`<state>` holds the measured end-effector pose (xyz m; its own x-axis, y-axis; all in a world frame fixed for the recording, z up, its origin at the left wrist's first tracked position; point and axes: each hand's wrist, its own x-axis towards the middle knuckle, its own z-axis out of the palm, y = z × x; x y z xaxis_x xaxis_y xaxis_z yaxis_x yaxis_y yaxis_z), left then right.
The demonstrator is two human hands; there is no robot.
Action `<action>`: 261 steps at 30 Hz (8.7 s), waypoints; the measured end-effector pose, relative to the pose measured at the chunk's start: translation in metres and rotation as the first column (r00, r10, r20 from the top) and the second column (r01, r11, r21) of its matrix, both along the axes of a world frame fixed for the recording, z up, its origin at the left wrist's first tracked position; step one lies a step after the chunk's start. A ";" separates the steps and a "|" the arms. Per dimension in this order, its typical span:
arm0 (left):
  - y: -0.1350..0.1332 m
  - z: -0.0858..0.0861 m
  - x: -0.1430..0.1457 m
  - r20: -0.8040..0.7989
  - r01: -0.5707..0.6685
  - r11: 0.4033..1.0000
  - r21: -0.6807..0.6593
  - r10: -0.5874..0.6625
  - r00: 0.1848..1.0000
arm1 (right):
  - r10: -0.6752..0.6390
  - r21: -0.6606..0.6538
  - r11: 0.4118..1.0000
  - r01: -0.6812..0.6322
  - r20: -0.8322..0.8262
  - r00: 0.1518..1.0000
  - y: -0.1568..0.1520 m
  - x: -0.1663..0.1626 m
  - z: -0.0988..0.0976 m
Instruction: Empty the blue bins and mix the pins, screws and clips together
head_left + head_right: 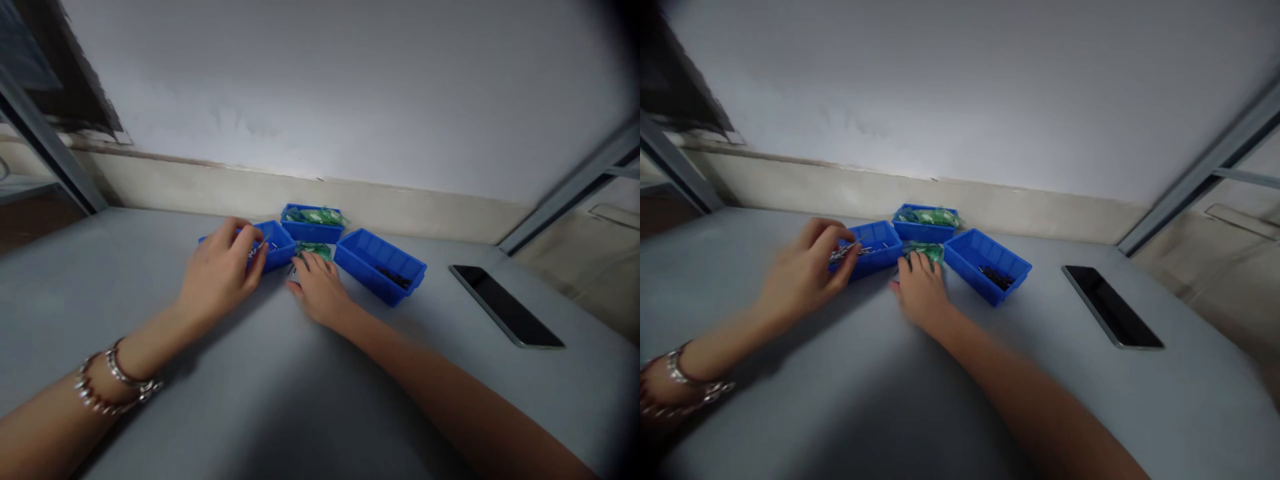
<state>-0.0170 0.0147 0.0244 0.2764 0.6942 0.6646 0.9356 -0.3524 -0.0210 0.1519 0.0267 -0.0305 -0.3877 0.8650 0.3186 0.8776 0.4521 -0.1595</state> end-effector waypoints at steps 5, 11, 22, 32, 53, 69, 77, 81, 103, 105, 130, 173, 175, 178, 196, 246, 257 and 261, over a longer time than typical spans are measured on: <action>0.004 0.007 -0.007 -0.123 -0.257 0.965 -0.050 0.250 0.961 | -0.054 -0.002 0.999 0.054 0.019 0.998 -0.003 0.000 0.003; 0.007 0.005 -0.009 -0.218 -0.330 0.937 -0.116 0.300 0.929 | -0.145 0.059 0.988 0.140 0.092 0.985 0.000 -0.006 0.006; 0.012 0.001 -0.012 -0.297 -0.367 0.909 -0.198 0.301 0.906 | -0.194 0.075 0.980 0.184 0.163 0.967 0.016 -0.008 0.008; 0.012 0.003 -0.010 -0.325 -0.387 0.892 -0.235 0.303 0.896 | -0.136 0.062 0.990 0.124 0.286 0.948 0.018 -0.005 0.015; 0.009 0.003 -0.011 -0.307 -0.311 0.931 -0.191 0.244 0.920 | -0.218 0.159 0.969 0.188 0.197 0.956 0.017 0.001 0.016; 0.006 -0.005 -0.005 -0.316 -0.111 0.980 -0.164 0.055 0.947 | -0.154 0.050 0.988 0.148 0.177 0.972 0.019 0.000 0.011; 0.005 -0.003 -0.007 -0.304 -0.121 0.965 -0.233 0.046 0.951 | -0.081 0.078 0.995 0.070 0.150 0.985 -0.007 0.018 0.001; 0.005 -0.003 -0.006 -0.296 -0.125 0.966 -0.225 0.055 0.954 | -0.076 0.086 0.994 0.067 0.101 0.992 -0.012 0.023 0.001; -0.011 -0.019 0.011 -0.257 0.154 0.912 -0.381 -0.264 0.930 | -0.260 0.012 0.961 0.278 0.389 0.884 -0.039 0.034 0.039; -0.011 -0.022 0.012 -0.251 0.080 0.885 -0.459 -0.215 0.944 | -0.260 0.026 0.963 0.270 0.369 0.892 -0.038 0.039 0.043; -0.002 -0.032 0.022 0.754 0.697 0.547 -0.463 -0.170 0.634 | -0.268 -0.458 0.817 -0.350 -0.840 0.472 -0.015 0.050 0.042; 0.002 -0.035 0.020 0.839 0.806 0.330 -0.491 -0.072 0.540 | -0.325 -0.218 0.911 0.349 0.138 0.936 0.102 0.040 0.076; 0.002 -0.035 0.021 0.833 0.803 0.335 -0.492 -0.087 0.547 | -0.352 -0.204 0.903 0.378 0.149 0.924 0.102 0.040 0.073; 0.001 -0.035 0.021 0.804 0.776 0.369 -0.512 -0.113 0.584 | -0.377 -0.177 0.898 0.403 0.162 0.912 0.102 0.038 0.069; 0.000 -0.036 0.021 0.765 0.734 0.427 -0.529 -0.135 0.630 | -0.439 0.041 0.899 0.437 0.114 0.891 0.102 0.040 0.070; -0.004 -0.032 0.022 0.951 0.894 0.330 -0.305 0.062 0.301 | -0.012 -0.092 0.989 -0.116 -0.833 0.554 -0.047 0.034 0.008; -0.007 -0.032 0.026 0.953 0.923 0.263 -0.280 0.195 0.234 | 0.152 0.019 0.972 -0.233 -0.808 0.569 -0.044 0.042 0.005; -0.007 -0.028 0.026 0.949 0.887 0.339 -0.313 0.155 0.275 | 0.034 -0.097 0.970 -0.223 -0.853 0.520 -0.049 0.039 0.014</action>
